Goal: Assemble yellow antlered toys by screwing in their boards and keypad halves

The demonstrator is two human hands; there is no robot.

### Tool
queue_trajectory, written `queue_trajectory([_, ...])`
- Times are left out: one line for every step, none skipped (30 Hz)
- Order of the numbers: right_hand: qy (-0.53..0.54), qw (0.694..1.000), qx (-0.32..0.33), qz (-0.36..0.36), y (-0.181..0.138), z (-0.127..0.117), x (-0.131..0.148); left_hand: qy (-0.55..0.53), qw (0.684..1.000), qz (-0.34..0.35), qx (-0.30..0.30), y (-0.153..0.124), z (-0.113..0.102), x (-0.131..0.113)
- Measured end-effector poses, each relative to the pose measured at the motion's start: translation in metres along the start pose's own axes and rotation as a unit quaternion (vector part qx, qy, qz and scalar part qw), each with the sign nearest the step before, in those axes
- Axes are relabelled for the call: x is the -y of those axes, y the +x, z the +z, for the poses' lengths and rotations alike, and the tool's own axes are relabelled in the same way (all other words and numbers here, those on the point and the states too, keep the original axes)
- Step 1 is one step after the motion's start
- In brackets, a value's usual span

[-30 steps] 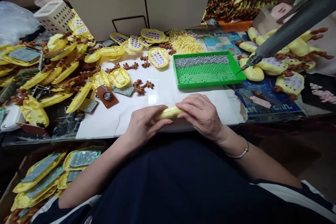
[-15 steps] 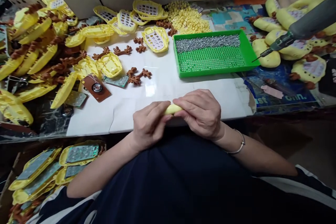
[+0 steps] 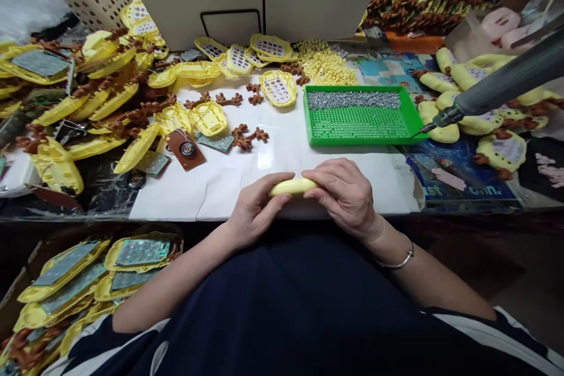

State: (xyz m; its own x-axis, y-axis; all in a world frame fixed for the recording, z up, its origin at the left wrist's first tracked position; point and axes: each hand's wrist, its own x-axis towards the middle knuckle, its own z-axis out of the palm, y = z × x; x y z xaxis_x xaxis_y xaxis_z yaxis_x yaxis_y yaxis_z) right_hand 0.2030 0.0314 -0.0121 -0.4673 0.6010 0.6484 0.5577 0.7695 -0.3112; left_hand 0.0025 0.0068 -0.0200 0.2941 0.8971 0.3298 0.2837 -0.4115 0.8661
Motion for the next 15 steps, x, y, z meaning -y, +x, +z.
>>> queue_trajectory([0.004,1.0,0.003,-0.002,0.0,0.001,0.0,0.008,1.0,0.003,0.0,0.0,0.0,0.0])
queue_trajectory([0.008,1.0,0.004,-0.002,0.0,0.002,0.0,0.014,1.0,0.004,-0.004,0.001,-0.001,-0.001])
queue_trajectory([0.011,1.0,0.002,0.001,0.0,0.001,0.0,0.018,1.0,0.002,-0.01,0.001,-0.001,-0.001])
queue_trajectory([0.005,1.0,-0.013,0.003,0.0,-0.002,-0.002,0.016,1.0,-0.003,-0.017,0.002,-0.002,-0.002])
queue_trajectory([-0.014,0.999,-0.049,0.003,0.0,-0.007,-0.005,0.008,0.999,-0.016,-0.027,0.002,-0.004,-0.003])
queue_trajectory([-0.044,0.993,-0.11,-0.005,0.0,-0.016,-0.011,-0.006,0.999,-0.038,-0.036,0.002,-0.005,-0.004])
queue_trajectory([-0.077,0.979,-0.188,-0.011,0.001,-0.027,-0.018,-0.029,0.996,-0.069,-0.044,0.001,-0.008,-0.005])
queue_trajectory([-0.113,0.956,-0.27,-0.019,0.002,-0.04,-0.027,-0.062,0.991,-0.109,-0.05,-0.001,-0.011,-0.007])
queue_trajectory([-0.134,0.926,-0.35,-0.031,0.004,-0.054,-0.037,-0.105,0.981,-0.158,-0.051,-0.004,-0.015,-0.007])
queue_trajectory([-0.132,0.91,-0.394,-0.002,0.006,-0.069,-0.048,-0.162,0.964,-0.206,-0.046,-0.007,-0.018,-0.008])
queue_trajectory([-0.13,0.904,-0.407,0.001,0.009,-0.083,-0.059,-0.228,0.939,-0.256,-0.027,-0.011,-0.022,-0.008])
queue_trajectory([-0.096,0.905,-0.413,0.027,0.013,-0.095,-0.069,-0.296,0.906,-0.302,0.002,-0.015,-0.026,-0.008])
queue_trajectory([-0.031,0.914,-0.397,0.076,0.018,-0.105,-0.078,-0.351,0.872,-0.338,0.043,-0.019,-0.031,-0.007])
queue_trajectory([0.051,0.919,-0.374,0.114,0.022,-0.111,-0.086,-0.385,0.844,-0.361,0.091,-0.022,-0.035,-0.007])
queue_trajectory([0.133,0.915,-0.35,0.148,0.028,-0.115,-0.092,-0.401,0.824,-0.373,0.142,-0.023,-0.039,-0.007])
